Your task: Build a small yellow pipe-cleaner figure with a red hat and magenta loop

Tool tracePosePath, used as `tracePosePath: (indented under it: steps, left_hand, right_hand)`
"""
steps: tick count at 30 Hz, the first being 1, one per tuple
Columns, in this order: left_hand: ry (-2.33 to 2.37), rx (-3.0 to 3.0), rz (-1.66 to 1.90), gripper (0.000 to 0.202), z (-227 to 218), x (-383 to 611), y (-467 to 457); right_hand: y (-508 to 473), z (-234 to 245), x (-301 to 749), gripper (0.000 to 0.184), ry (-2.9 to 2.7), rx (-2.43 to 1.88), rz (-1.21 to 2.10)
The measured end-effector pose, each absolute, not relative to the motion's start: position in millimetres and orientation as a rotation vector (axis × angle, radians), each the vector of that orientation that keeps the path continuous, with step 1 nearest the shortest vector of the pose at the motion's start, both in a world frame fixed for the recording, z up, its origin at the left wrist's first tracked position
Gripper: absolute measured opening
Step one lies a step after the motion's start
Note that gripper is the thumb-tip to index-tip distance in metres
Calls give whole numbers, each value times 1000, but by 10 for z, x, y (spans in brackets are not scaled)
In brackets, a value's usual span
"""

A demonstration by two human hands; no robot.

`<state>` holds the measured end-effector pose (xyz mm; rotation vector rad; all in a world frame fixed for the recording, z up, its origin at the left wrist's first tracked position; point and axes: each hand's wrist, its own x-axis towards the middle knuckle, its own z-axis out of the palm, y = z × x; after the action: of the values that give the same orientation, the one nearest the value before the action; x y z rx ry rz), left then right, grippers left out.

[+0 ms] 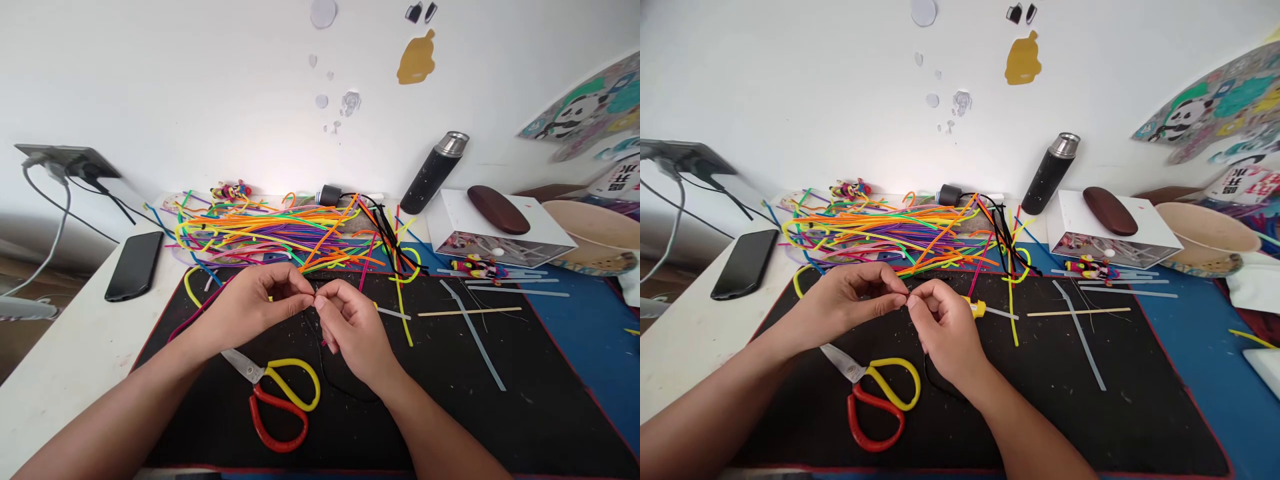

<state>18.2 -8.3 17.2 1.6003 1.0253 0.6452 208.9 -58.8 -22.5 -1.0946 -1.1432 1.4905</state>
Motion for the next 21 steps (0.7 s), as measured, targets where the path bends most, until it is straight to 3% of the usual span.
tracePosePath:
  steps: [21]
  left_hand:
    - [997,1690,550,21,194,121,-75]
  right_hand:
    - [-588,-245,2079,25,-1207,-1124,1422]
